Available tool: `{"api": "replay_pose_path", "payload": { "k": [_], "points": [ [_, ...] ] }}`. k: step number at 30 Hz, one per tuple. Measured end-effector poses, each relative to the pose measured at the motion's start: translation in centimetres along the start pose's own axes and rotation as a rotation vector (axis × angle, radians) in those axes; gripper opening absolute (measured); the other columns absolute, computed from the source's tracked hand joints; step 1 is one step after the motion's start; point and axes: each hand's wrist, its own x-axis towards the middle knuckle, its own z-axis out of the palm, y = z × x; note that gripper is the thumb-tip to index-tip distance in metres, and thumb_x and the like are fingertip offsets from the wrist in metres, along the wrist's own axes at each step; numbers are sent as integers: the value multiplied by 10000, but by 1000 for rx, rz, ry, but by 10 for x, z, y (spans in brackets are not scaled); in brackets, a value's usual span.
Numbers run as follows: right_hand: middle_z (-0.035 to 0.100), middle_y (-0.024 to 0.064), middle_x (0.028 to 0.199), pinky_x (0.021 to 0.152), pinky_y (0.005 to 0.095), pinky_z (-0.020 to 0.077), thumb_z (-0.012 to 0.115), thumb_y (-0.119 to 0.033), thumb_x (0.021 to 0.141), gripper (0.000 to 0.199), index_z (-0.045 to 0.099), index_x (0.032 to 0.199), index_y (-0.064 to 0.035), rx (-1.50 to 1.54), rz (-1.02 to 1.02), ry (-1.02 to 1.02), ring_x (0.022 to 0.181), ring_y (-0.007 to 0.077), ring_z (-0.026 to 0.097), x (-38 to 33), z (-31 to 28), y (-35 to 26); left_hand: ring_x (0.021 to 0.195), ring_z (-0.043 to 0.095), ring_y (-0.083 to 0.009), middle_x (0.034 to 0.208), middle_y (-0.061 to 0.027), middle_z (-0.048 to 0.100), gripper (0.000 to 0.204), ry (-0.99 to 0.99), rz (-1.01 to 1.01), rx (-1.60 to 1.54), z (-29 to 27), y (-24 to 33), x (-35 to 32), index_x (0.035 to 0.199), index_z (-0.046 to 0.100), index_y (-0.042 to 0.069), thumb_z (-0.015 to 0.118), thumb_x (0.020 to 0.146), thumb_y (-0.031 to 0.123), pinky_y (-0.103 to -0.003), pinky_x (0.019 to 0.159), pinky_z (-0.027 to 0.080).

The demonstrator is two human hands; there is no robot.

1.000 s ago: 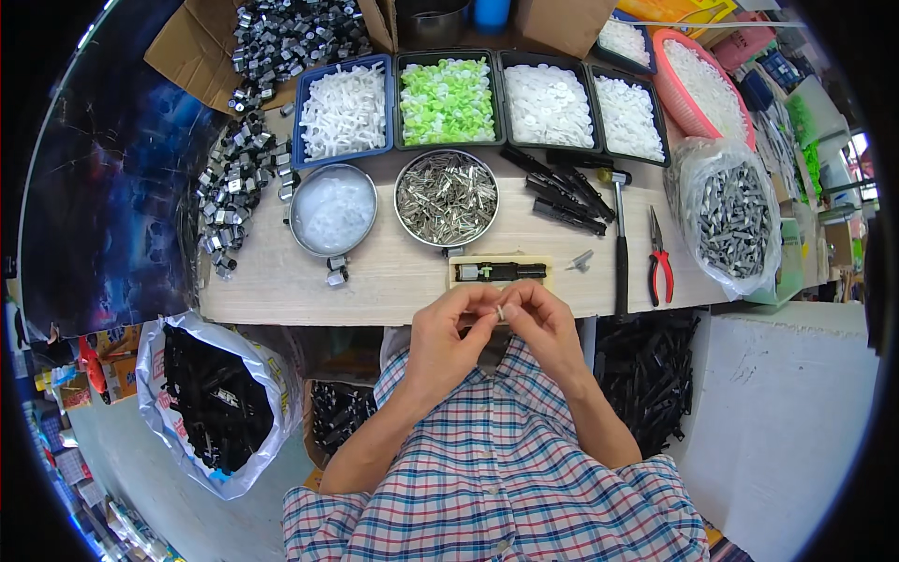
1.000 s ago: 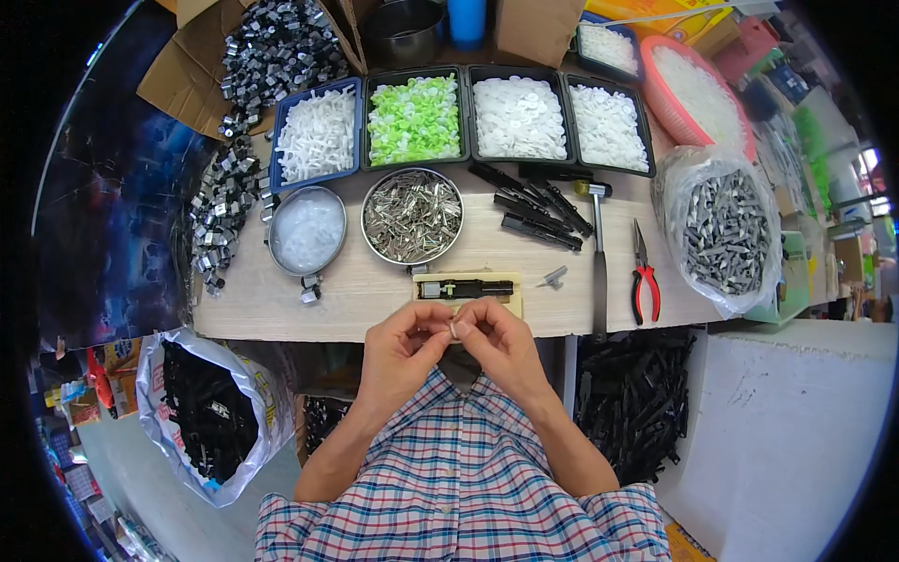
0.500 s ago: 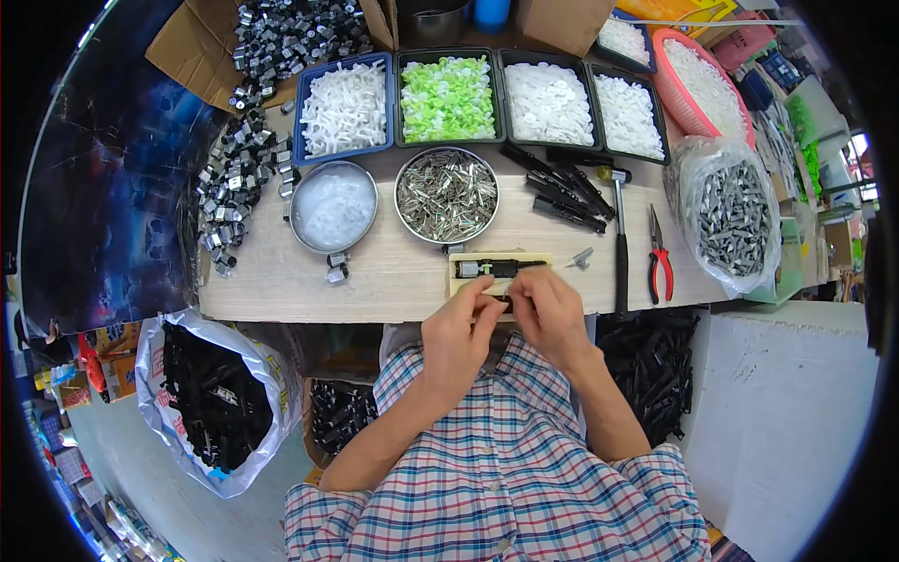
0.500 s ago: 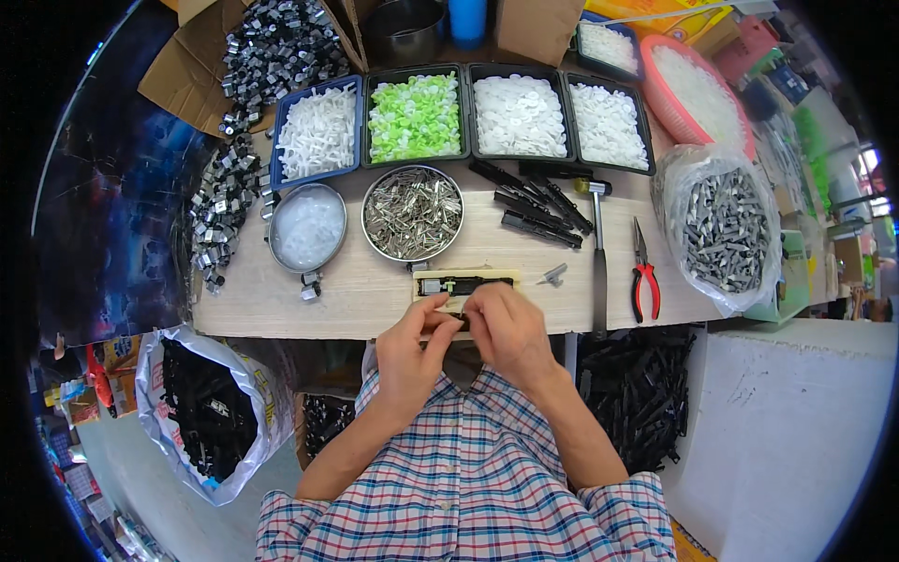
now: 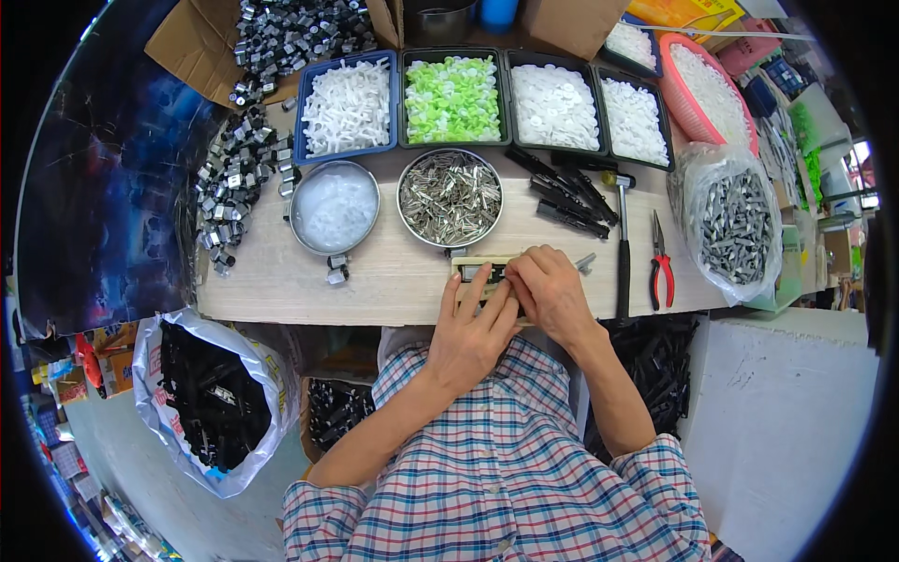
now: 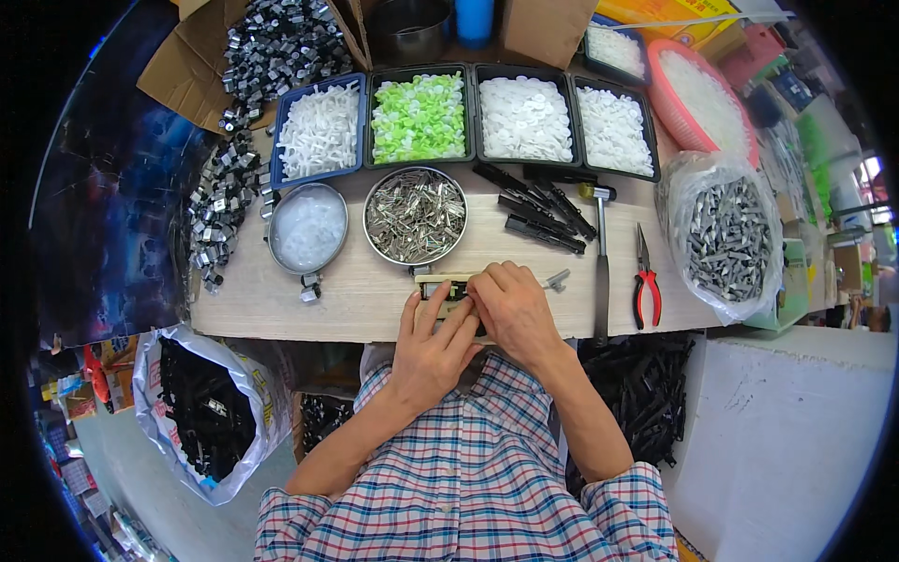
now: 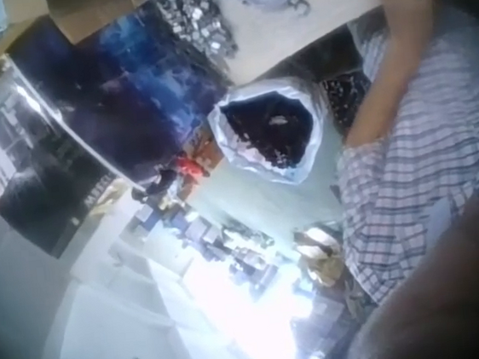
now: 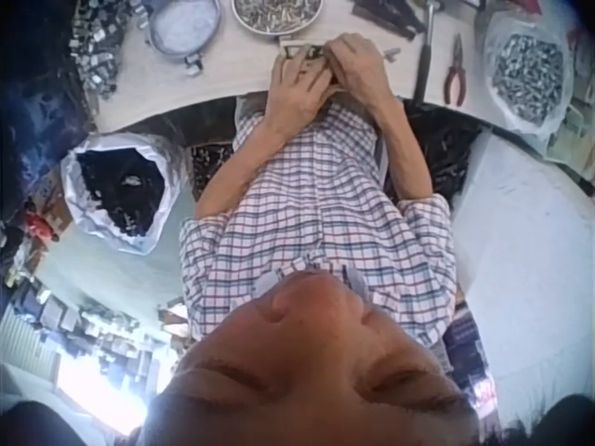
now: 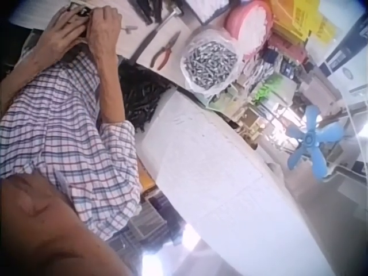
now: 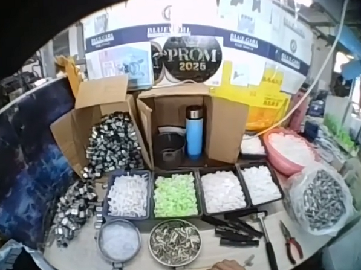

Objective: The recorder is assembling small components using a wooden jig, pliers, and a mallet.

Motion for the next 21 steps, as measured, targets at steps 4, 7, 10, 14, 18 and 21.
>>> {"api": "replay_pose_path", "payload": {
  "k": [4, 7, 10, 14, 18, 21],
  "points": [
    [591, 91, 837, 743, 394, 461, 692, -70, 834, 106, 624, 911, -47, 19, 11, 7, 797, 286, 573, -2, -1, 0, 1433, 411, -395, 1431, -166, 570, 542, -92, -6, 99, 1, 14, -10, 1312, 622, 13, 696, 882, 334, -643, 1142, 281],
    [594, 90, 842, 743, 394, 458, 693, -70, 835, 102, 630, 911, -45, 44, 28, -3, 794, 286, 572, -1, -4, 0, 1453, 391, -390, 1472, -190, 532, 626, -144, -38, 155, 5, 23, -11, 1369, 579, -10, 670, 894, 388, -650, 1156, 254],
    [601, 93, 855, 747, 396, 466, 694, -63, 830, 104, 637, 914, -43, 51, 23, -43, 811, 289, 585, 2, -9, 0, 1459, 387, -382, 1486, -206, 515, 675, -166, -40, 223, 10, 26, -14, 1395, 554, -31, 662, 896, 412, -651, 1169, 234],
    [622, 124, 860, 745, 417, 494, 690, -43, 834, 104, 647, 926, -21, 177, 58, -167, 824, 327, 612, 12, -20, 7, 1470, 380, -364, 1501, -222, 496, 719, -164, -10, 295, 15, 25, -15, 1438, 512, -49, 652, 903, 411, -652, 1185, 203],
    [641, 149, 878, 734, 425, 508, 693, -23, 827, 123, 663, 946, -7, 224, 48, -249, 832, 349, 622, 11, -22, 13, 1481, 371, -351, 1514, -220, 486, 735, -174, -3, 293, 16, 21, -17, 1460, 487, -54, 640, 911, 409, -647, 1193, 190],
    [648, 145, 876, 729, 431, 510, 694, -16, 817, 122, 671, 936, -5, 249, 29, -177, 832, 348, 625, 6, -21, 14, 1482, 370, -352, 1512, -231, 487, 730, -201, 18, 315, 12, 24, -14, 1461, 479, -67, 621, 926, 410, -640, 1197, 190]
  ]
}}
